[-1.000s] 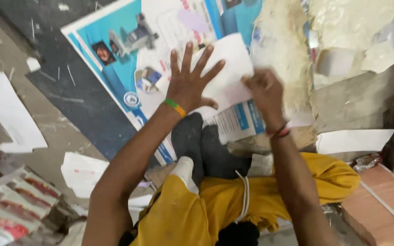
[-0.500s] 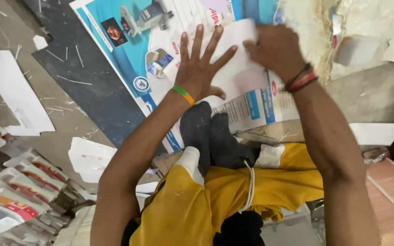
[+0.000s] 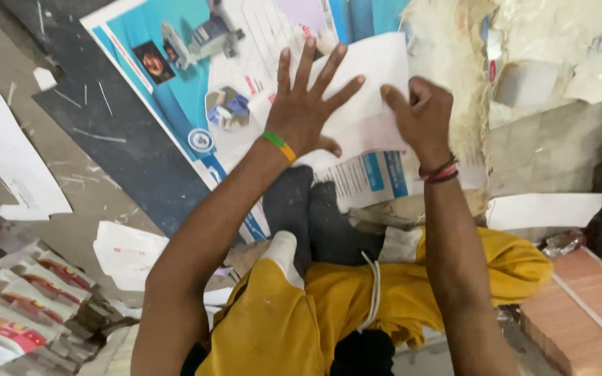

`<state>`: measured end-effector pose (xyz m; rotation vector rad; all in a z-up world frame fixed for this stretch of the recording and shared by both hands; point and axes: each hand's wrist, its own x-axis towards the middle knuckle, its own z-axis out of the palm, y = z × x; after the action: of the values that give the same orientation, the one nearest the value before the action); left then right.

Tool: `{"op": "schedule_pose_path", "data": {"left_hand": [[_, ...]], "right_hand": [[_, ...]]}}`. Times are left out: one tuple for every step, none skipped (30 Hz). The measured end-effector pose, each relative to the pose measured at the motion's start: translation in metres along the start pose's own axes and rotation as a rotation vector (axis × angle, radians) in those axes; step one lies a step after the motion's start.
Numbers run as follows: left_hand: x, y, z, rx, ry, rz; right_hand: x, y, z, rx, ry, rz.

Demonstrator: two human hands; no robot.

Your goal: Folding and stacking printed paper envelopes while sitting on the floor.

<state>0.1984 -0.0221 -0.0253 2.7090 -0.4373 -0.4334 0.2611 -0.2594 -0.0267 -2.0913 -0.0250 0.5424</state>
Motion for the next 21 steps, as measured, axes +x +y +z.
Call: {"op": "schedule_pose_path", "data": {"left_hand": [[0.006, -0.001, -0.004, 0.017, 0.017, 0.006], [0.012, 0.000, -0.005, 0.018, -0.042, -0.020], [0.018, 0.001, -0.003, 0.019, -0.100, -0.048], [0.011, 0.001, 0.001, 0.002, -0.123, -0.047], [0.002, 0.001, 0.006, 0.000, -0.109, -0.041], [-0.006, 0.003, 0.011, -0.003, -0.093, -0.028], [-0.015, 0.008, 0.016, -0.021, -0.114, -0.020], [-0.003, -0.002, 0.015, -0.014, -0.041, -0.010], [0.008, -0.014, 0.012, -0.007, 0.031, 0.001], [0.015, -0.017, 0.008, 0.004, 0.048, -0.009], [0.020, -0.019, 0.006, -0.049, 0.017, -0.051], [0.005, -0.007, 0.009, -0.128, -0.058, -0.106], [-0.001, -0.003, 0.004, -0.144, -0.084, -0.130], [0.003, -0.004, -0.001, -0.059, -0.049, -0.096], [0.008, -0.005, -0.008, 0.026, -0.014, -0.061], [0.009, -0.005, -0.009, 0.030, -0.011, -0.054], [0.011, -0.004, -0.011, 0.029, -0.031, -0.065], [0.015, -0.006, -0.013, 0.029, -0.041, -0.070], [0.017, -0.006, -0.013, 0.033, -0.029, -0.057], [0.016, -0.008, -0.014, 0.052, -0.034, -0.075], [0.015, -0.010, -0.013, 0.070, -0.039, -0.094]], "right_hand": [[0.001, -0.007, 0.009, 0.004, 0.013, -0.020], [0.000, -0.011, 0.017, -0.459, 0.155, -0.371], [-0.002, -0.013, 0.025, -0.929, 0.298, -0.712], [-0.010, -0.017, 0.023, -0.930, 0.276, -0.692], [-0.018, -0.020, 0.022, -0.874, 0.239, -0.611], [-0.028, -0.023, 0.020, -0.822, 0.209, -0.525], [-0.040, -0.028, 0.006, -0.827, 0.195, -0.500], [-0.024, -0.036, -0.007, -0.549, 0.198, -0.280], [-0.009, -0.045, -0.018, -0.265, 0.186, -0.068], [-0.012, -0.051, -0.016, -0.262, 0.185, -0.091], [-0.015, -0.055, -0.013, -0.314, 0.245, -0.243], [-0.042, -0.056, -0.010, -0.363, 0.269, -0.355], [-0.038, -0.059, -0.002, -0.358, 0.235, -0.338], [-0.028, -0.061, 0.006, -0.414, 0.219, -0.488], [-0.018, -0.064, 0.013, -0.466, 0.200, -0.639], [-0.011, -0.056, 0.020, -0.468, 0.208, -0.640], [-0.003, -0.049, 0.027, -0.495, 0.205, -0.604], [0.007, -0.042, 0.033, -0.529, 0.211, -0.572], [0.004, -0.045, 0.035, -0.537, 0.227, -0.576], [0.003, -0.049, 0.040, -0.521, 0.145, -0.613], [0.002, -0.051, 0.047, -0.506, 0.063, -0.649]]}}
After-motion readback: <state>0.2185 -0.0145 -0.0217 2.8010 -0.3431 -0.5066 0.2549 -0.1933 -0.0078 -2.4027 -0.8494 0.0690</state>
